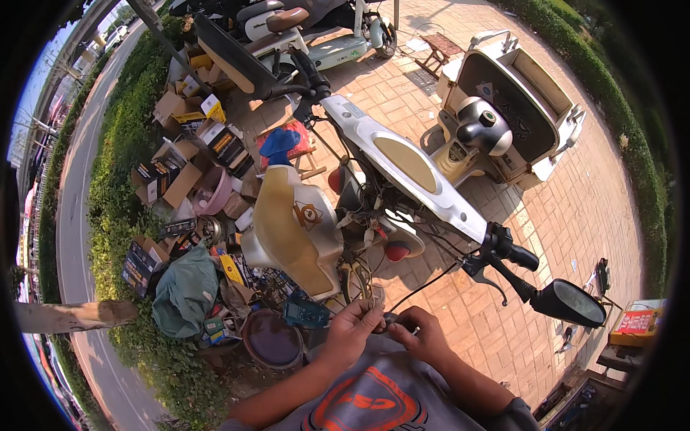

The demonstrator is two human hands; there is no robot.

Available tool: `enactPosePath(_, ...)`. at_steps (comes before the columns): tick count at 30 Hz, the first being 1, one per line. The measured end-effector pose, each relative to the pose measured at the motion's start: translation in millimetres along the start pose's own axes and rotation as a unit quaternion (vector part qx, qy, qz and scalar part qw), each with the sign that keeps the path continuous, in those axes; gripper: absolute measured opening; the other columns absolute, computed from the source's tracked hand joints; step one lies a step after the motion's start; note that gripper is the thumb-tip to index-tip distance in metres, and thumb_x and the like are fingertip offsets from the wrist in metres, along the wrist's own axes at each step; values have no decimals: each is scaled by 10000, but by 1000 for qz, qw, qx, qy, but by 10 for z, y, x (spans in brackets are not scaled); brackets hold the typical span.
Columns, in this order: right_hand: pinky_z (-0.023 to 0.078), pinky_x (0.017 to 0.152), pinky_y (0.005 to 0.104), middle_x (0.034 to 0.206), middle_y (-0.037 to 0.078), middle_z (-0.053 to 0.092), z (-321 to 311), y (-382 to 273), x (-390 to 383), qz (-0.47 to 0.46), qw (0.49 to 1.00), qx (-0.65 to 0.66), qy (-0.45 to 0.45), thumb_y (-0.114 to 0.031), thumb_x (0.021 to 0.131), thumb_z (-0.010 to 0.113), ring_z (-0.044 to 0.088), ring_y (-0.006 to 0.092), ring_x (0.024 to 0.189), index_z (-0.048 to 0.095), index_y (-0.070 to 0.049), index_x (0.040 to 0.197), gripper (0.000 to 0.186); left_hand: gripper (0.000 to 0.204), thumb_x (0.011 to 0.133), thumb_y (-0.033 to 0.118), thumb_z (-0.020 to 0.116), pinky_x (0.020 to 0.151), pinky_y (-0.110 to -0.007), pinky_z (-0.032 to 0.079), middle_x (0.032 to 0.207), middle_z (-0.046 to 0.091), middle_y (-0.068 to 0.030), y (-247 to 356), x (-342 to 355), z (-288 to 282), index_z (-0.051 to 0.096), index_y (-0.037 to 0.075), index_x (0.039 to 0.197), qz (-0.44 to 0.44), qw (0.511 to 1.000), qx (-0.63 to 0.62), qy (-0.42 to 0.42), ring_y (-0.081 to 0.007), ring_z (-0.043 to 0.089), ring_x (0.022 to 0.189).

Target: The person works on the front handlebar area of a parked scooter, using pliers to strip and twist wires and repeatedly testing the controls. The person also briefly reaches into a nearby pile of boxes and bags to retrieve items before returning to the scooter.

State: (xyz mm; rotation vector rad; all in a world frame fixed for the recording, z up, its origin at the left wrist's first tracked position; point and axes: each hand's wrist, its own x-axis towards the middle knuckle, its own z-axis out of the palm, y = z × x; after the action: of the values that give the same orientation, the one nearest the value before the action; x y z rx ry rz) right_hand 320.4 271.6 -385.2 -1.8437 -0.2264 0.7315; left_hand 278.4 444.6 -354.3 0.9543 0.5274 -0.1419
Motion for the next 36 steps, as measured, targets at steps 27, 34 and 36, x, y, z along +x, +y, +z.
enactPosePath(27,484,608,263,747,67,630,-64,-650,273,-59,996,24,55,-146,899,631,599,109,687,623,17,954,173,326,963,198,554,778,-244,482,951,663,-59,-221,-145,-143,565,-35,1191,10,985,173,-13,-107,619,837)
enactPosePath(34,452,530,305,666,75,618,-112,-711,243,10,993,-103,61,-161,889,640,588,152,579,613,21,809,200,278,979,161,497,794,-311,520,1000,646,-103,-5,-133,-114,565,-17,1182,-25,998,50,-7,-185,642,855)
enactPosePath(36,423,523,281,692,50,612,-96,-657,218,76,994,-34,67,-145,880,651,544,120,577,591,24,748,222,301,987,182,462,832,-346,513,1046,636,-127,42,-115,-153,544,-14,1201,-73,996,-52,-4,-220,643,904)
